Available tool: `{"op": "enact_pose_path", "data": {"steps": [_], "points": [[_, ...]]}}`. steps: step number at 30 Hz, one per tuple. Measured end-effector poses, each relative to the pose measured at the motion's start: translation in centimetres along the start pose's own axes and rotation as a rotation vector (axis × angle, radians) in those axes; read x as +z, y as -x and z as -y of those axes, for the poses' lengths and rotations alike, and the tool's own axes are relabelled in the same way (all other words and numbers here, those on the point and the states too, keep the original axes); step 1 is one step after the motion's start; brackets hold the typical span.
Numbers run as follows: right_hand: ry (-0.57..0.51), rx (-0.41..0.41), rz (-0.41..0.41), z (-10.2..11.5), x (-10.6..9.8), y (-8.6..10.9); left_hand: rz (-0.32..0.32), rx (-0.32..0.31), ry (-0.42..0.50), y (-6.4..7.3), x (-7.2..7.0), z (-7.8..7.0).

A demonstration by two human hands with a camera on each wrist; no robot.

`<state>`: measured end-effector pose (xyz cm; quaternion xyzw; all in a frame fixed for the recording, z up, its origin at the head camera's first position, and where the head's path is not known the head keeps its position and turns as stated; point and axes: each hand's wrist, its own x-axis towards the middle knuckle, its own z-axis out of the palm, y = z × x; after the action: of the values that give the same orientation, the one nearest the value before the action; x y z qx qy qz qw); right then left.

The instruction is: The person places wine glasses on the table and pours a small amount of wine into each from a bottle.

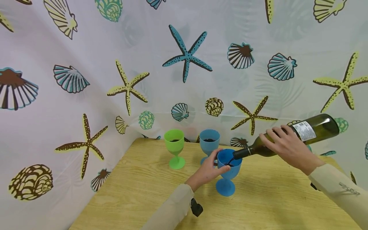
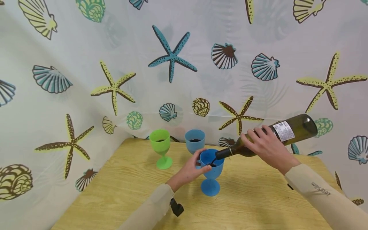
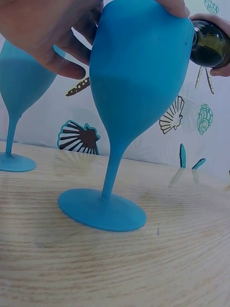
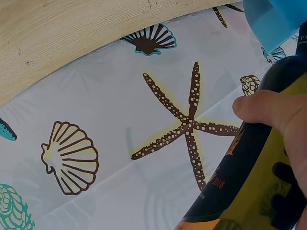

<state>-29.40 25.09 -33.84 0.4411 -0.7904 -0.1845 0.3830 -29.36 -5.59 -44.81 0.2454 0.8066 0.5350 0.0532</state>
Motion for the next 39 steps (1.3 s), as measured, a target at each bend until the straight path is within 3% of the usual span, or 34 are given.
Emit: {"op": "enact_pose_path", "data": {"steps": [39], "points": [[-0.015,-0.016,0.021,-0.11,-0.10,-0.70,0.004,-0.002,0.020,0.08,0.01,0.01]]}}
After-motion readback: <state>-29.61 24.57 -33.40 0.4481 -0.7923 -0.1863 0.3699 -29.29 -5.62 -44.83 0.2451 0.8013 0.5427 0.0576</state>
